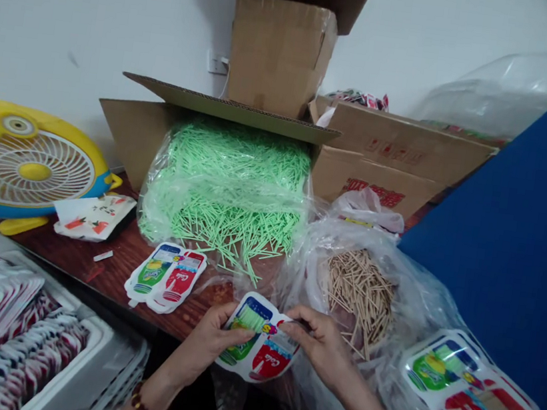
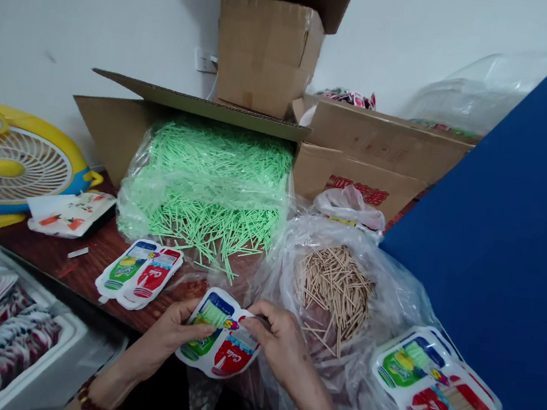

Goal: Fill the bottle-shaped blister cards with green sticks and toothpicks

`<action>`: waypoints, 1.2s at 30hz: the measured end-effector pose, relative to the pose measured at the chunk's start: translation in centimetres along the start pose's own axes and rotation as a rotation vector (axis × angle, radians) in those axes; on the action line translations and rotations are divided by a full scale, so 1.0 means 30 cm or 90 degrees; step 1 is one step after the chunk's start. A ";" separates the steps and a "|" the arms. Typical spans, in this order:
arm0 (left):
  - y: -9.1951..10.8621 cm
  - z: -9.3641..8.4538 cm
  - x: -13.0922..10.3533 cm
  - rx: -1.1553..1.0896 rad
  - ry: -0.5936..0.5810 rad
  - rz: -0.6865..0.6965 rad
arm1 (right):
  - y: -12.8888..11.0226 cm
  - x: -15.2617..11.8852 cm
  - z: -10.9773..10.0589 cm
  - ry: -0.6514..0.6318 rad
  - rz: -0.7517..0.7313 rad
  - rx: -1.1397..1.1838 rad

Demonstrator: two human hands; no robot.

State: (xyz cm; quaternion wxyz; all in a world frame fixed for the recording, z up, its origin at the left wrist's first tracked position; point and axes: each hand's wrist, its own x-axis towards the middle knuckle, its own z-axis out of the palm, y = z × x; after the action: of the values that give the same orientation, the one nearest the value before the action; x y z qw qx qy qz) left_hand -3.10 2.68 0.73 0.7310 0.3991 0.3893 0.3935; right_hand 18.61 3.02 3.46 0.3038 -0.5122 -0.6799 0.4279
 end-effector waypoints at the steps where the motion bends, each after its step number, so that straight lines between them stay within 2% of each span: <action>1: 0.005 0.003 -0.002 -0.006 -0.011 -0.010 | 0.000 -0.001 0.001 0.001 -0.002 0.003; 8: 0.012 0.018 0.000 -0.006 -0.033 -0.017 | 0.005 -0.010 -0.005 0.000 -0.004 0.011; 13: 0.011 0.030 -0.002 -0.022 0.008 -0.032 | 0.018 -0.011 -0.007 0.007 -0.011 0.009; 24: -0.006 0.022 -0.012 0.009 0.006 -0.027 | 0.010 -0.009 -0.015 0.005 -0.010 0.002; 29: 0.012 0.032 -0.015 0.010 0.021 -0.026 | 0.009 -0.005 -0.006 0.001 -0.002 0.013; 32: 0.018 0.047 -0.017 0.045 0.028 -0.019 | 0.006 -0.005 0.006 -0.017 0.008 0.053; 36: -0.001 0.060 -0.014 0.170 0.038 0.027 | -0.003 -0.008 0.016 -0.029 0.028 0.110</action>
State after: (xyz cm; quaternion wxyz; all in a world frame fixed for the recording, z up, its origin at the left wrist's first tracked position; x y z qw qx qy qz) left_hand -1.67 1.80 1.48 0.6507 0.4892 0.4516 0.3651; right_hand 18.24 2.65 3.32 0.3219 -0.4891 -0.6357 0.5030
